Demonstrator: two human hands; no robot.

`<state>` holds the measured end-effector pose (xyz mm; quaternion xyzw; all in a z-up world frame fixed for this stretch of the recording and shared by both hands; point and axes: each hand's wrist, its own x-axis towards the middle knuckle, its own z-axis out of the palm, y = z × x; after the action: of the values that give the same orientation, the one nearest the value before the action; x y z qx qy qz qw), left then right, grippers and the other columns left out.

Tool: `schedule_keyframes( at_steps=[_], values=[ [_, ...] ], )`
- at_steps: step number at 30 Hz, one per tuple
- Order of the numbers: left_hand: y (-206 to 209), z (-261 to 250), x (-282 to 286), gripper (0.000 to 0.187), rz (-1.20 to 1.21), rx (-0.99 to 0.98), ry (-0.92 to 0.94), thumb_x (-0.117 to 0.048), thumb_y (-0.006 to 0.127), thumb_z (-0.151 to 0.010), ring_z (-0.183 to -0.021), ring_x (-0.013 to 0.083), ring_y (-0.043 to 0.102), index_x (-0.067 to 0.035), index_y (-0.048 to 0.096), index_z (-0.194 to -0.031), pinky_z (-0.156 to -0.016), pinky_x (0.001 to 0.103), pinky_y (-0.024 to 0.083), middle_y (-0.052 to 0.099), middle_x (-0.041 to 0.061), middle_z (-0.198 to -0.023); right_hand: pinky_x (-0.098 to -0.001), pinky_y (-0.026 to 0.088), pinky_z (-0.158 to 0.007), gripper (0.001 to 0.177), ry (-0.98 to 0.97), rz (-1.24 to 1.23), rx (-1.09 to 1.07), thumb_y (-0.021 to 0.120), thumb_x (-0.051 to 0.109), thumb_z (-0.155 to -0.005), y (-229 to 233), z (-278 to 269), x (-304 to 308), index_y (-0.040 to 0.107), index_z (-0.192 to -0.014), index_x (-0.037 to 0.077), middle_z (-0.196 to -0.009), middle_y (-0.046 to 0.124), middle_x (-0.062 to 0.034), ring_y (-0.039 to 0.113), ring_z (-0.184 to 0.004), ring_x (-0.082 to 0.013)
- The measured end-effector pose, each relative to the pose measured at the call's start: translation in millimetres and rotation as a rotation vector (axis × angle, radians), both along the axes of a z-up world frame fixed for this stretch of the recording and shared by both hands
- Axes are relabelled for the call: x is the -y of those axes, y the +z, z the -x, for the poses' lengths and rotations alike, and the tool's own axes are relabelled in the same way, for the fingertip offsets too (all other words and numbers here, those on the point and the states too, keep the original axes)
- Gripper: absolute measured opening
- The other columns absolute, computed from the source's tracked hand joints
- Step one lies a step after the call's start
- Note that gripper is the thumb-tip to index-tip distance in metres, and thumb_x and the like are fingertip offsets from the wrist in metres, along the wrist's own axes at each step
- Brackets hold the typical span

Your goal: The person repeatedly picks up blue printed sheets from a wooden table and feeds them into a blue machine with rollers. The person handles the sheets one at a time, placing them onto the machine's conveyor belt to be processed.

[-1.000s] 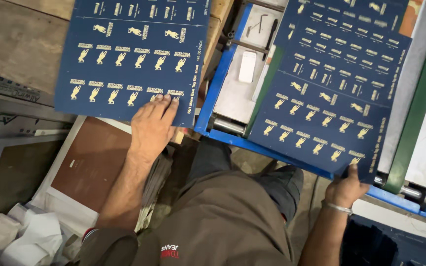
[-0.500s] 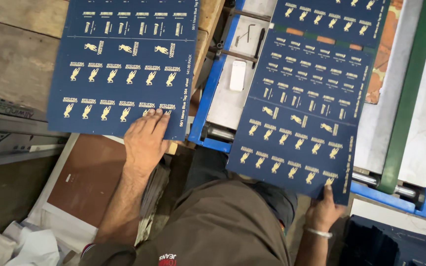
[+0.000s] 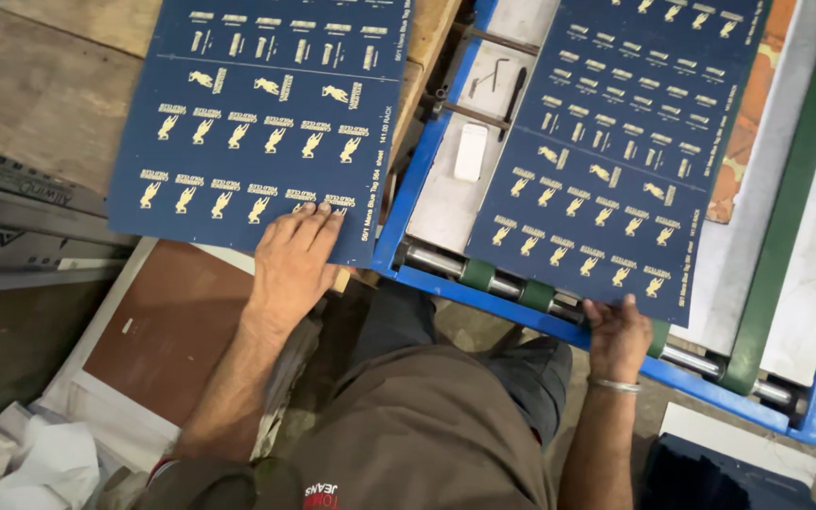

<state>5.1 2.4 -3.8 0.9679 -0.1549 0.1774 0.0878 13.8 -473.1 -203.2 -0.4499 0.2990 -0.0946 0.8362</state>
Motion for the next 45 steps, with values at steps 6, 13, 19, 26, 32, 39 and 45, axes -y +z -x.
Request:
schedule_keyframes(
  at_steps=[6, 13, 19, 26, 32, 39, 45],
  values=[
    [3.8, -2.8, -34.9, 0.055, 0.275, 0.017, 0.017, -0.001, 0.069, -0.080, -0.134, 0.0291, 0.061, -0.009, 0.066, -0.135, -0.120, 0.047, 0.045, 0.067, 0.009, -0.140, -0.0425, 0.060, -0.092, 0.043, 0.367, 0.028, -0.055, 0.055, 0.023, -0.106, 19.6, 18.4, -48.0, 0.053, -0.136, -0.007, -0.121, 0.067, -0.0207, 0.070, -0.108, -0.0330],
    [-22.6, 3.1, 99.1, 0.038, 0.158, -0.214, -0.051, -0.009, 0.063, -0.090, -0.134, 0.0325, 0.054, -0.003, 0.067, -0.127, -0.120, 0.057, 0.034, 0.064, 0.015, -0.136, -0.0446, 0.058, -0.096, 0.052, 0.930, -0.087, 0.397, 0.062, 0.021, -0.100, 91.1, 16.5, -132.2, 0.042, -0.143, 0.000, -0.136, 0.061, -0.0158, 0.066, -0.119, -0.0304],
    [-3.7, 13.9, 137.4, 0.065, 0.070, -0.276, -0.295, -0.049, 0.065, -0.092, -0.144, 0.0367, 0.041, -0.001, 0.059, -0.136, -0.120, 0.067, 0.018, 0.053, 0.020, -0.147, -0.0407, 0.058, -0.091, 0.040, 0.479, -0.207, -0.039, 0.060, 0.027, -0.112, 63.8, 10.0, -138.3, 0.062, -0.131, -0.008, -0.119, 0.069, -0.0165, 0.069, -0.101, -0.0261],
    [10.7, -14.1, 22.2, 0.080, -0.103, -0.210, 0.077, -0.050, 0.071, -0.086, -0.144, 0.0396, 0.039, -0.001, 0.051, -0.145, -0.118, 0.060, 0.026, 0.050, 0.022, -0.150, -0.0358, 0.061, -0.064, 0.029, -0.015, -0.012, 0.161, 0.060, 0.003, -0.108, 27.6, -1.2, -15.9, 0.055, -0.137, 0.001, -0.122, 0.068, -0.0140, 0.073, -0.097, -0.0256],
    [-6.1, -17.9, -3.0, 0.073, -0.204, -0.070, 0.043, -0.033, 0.078, -0.083, -0.136, 0.0365, 0.053, 0.000, 0.055, -0.144, -0.114, 0.047, 0.043, 0.057, 0.020, -0.145, -0.0345, 0.063, -0.061, 0.039, -0.191, 0.177, 0.073, 0.055, -0.001, -0.108, 3.7, 21.1, 42.0, 0.042, -0.145, 0.003, -0.132, 0.064, -0.0149, 0.073, -0.102, -0.0266],
    [-18.4, -1.6, 2.8, 0.064, -0.113, 0.021, 0.060, -0.020, 0.082, -0.075, -0.124, 0.0318, 0.064, -0.005, 0.064, -0.135, -0.106, 0.044, 0.051, 0.066, 0.013, -0.135, -0.0330, 0.058, -0.061, 0.038, -0.150, 0.288, 0.021, 0.062, -0.002, -0.106, -7.4, 82.1, 24.6, 0.054, -0.142, -0.003, -0.126, 0.064, -0.0154, 0.069, -0.095, -0.0254],
    [-12.4, -2.4, 3.3, 0.065, -0.053, 0.005, 0.063, -0.017, 0.082, -0.068, -0.120, 0.0311, 0.066, -0.004, 0.068, -0.130, -0.102, 0.045, 0.052, 0.069, 0.012, -0.131, -0.0340, 0.052, -0.054, 0.033, -0.071, 0.319, -0.147, 0.059, -0.002, -0.102, 8.5, 132.7, -3.7, 0.057, -0.135, -0.004, -0.108, 0.065, -0.0185, 0.063, -0.073, -0.0280]
  ],
)
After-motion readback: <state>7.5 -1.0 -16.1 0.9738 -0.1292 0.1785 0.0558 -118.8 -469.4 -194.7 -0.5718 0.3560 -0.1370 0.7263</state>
